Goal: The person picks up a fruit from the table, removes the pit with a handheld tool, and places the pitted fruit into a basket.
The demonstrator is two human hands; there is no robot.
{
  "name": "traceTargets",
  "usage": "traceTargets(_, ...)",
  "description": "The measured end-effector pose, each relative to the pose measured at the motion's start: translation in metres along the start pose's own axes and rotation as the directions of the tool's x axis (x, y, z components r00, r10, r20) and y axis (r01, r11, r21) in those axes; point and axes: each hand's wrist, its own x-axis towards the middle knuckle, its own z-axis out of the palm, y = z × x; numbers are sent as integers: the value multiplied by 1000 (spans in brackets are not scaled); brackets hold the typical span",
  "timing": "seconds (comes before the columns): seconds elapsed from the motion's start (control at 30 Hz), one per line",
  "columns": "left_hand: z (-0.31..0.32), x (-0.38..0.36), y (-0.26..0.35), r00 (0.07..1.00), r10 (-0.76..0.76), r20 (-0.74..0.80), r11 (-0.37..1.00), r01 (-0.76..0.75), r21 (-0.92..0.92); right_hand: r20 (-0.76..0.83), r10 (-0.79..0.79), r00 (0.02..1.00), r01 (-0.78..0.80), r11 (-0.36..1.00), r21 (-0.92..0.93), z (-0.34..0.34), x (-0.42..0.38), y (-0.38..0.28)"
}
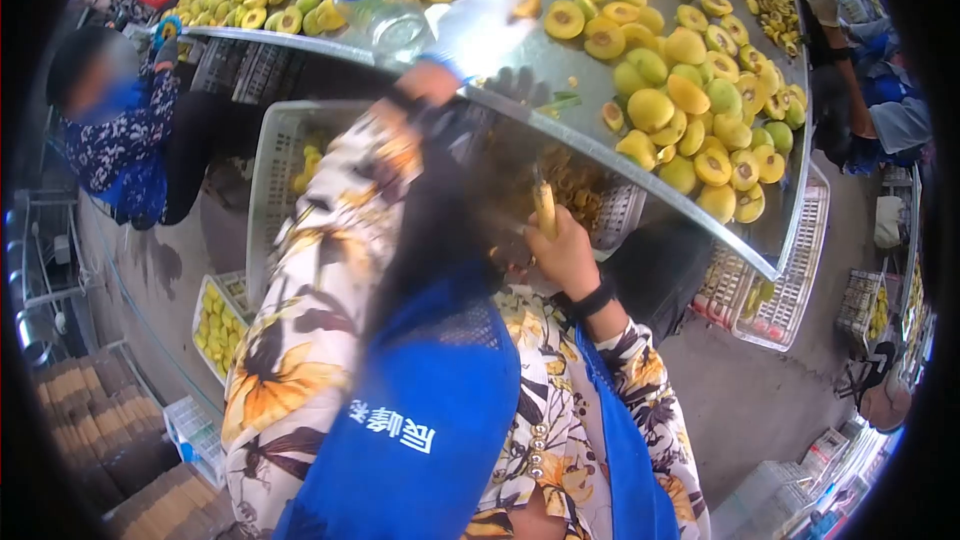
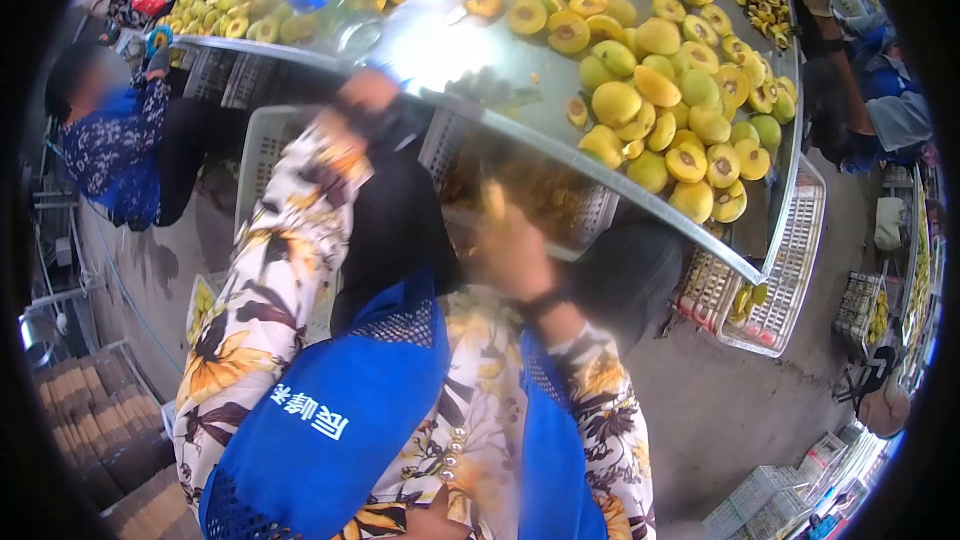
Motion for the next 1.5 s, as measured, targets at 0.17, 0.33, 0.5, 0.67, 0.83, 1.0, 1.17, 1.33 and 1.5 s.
traceTargets(0.17,123,88,-6,970,-98,224,984,61,168,-39,203,978,-196,970,148,-37,-15,-36)
traceTargets(0.33,122,76,-3,904,-255,343,939,317,-136,-326,24,945,-35,999,-28,-29,-6,27)
traceTargets(0.5,44,-21,66,803,-277,527,322,595,-737,-362,23,932,115,928,354,-41,23,-13)
traceTargets(0.67,25,-97,99,830,-372,415,-1,447,-895,-298,-122,947,284,752,595,-15,38,-28)
traceTargets(0.83,30,-128,104,712,-514,478,-337,345,-876,-153,30,988,48,877,479,-5,29,-32)
traceTargets(1.0,34,-133,101,708,-596,379,-118,390,-913,-182,-100,978,89,993,-72,-5,-7,-40)
traceTargets(1.17,35,-132,108,711,-652,264,-79,283,-956,-112,-104,988,87,985,-147,-1,-16,-36)
traceTargets(1.33,32,-135,116,734,-643,220,-5,283,-959,-61,-32,998,24,991,-129,4,-21,-41)
traceTargets(1.5,24,-133,107,709,-565,422,-118,436,-892,2,-133,991,131,973,-191,7,-23,-33)
